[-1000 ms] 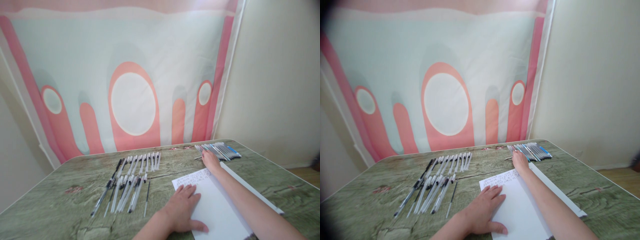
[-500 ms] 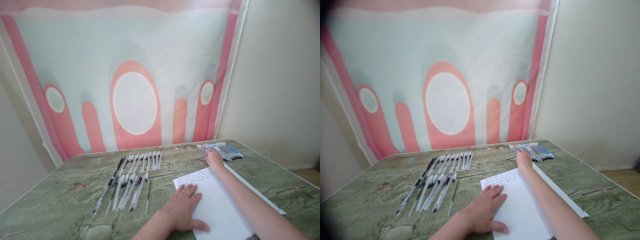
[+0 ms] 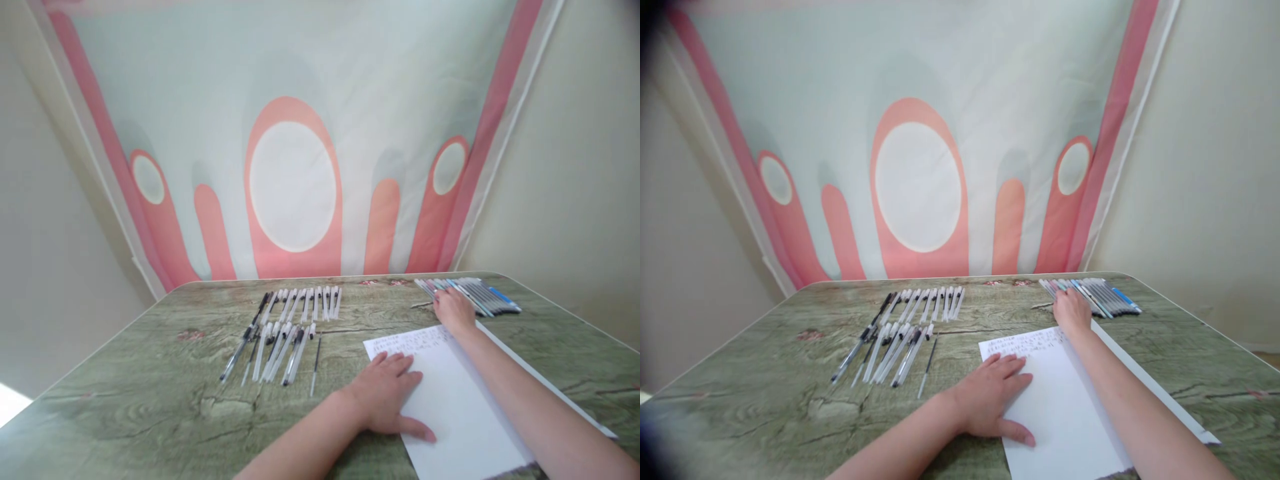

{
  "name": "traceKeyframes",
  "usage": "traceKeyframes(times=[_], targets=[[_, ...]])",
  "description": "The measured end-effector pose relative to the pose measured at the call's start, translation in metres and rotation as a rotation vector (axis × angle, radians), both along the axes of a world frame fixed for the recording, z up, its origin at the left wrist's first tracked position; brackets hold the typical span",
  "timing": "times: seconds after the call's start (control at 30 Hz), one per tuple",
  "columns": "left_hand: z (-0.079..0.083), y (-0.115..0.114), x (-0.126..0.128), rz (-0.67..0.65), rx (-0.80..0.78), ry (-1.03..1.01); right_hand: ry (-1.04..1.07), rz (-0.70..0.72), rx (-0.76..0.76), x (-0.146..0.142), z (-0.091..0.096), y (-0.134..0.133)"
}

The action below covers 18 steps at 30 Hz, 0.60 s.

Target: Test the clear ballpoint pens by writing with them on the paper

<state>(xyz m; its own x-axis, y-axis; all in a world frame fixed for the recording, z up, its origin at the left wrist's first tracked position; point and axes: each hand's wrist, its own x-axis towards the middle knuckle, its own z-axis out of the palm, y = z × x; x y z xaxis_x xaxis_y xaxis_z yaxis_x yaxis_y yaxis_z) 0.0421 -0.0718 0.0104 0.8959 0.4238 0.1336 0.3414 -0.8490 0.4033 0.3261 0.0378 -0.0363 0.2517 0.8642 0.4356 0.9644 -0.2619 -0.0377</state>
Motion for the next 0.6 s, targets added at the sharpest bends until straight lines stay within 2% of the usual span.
traceKeyframes(times=[0.1,0.23,0.33,0.43,0.6], targets=[[0.003,-0.001,-0.001,-0.009,0.011,0.03,0.007,0.065,0.065,-0.009,0.007,0.001],[0.008,-0.001,-0.002,-0.029,0.023,0.08,0.21,0.34,0.094,-0.044,0.025,-0.001],[0.008,0.001,-0.001,-0.032,0.045,0.081,0.506,0.565,-0.057,-0.086,0.036,-0.006],[0.006,0.004,0.001,-0.038,0.043,0.083,0.773,0.797,-0.213,-0.13,0.039,-0.011],[0.008,0.007,0.003,-0.068,-0.025,0.138,1.147,0.923,-0.413,-0.18,0.032,-0.012]])
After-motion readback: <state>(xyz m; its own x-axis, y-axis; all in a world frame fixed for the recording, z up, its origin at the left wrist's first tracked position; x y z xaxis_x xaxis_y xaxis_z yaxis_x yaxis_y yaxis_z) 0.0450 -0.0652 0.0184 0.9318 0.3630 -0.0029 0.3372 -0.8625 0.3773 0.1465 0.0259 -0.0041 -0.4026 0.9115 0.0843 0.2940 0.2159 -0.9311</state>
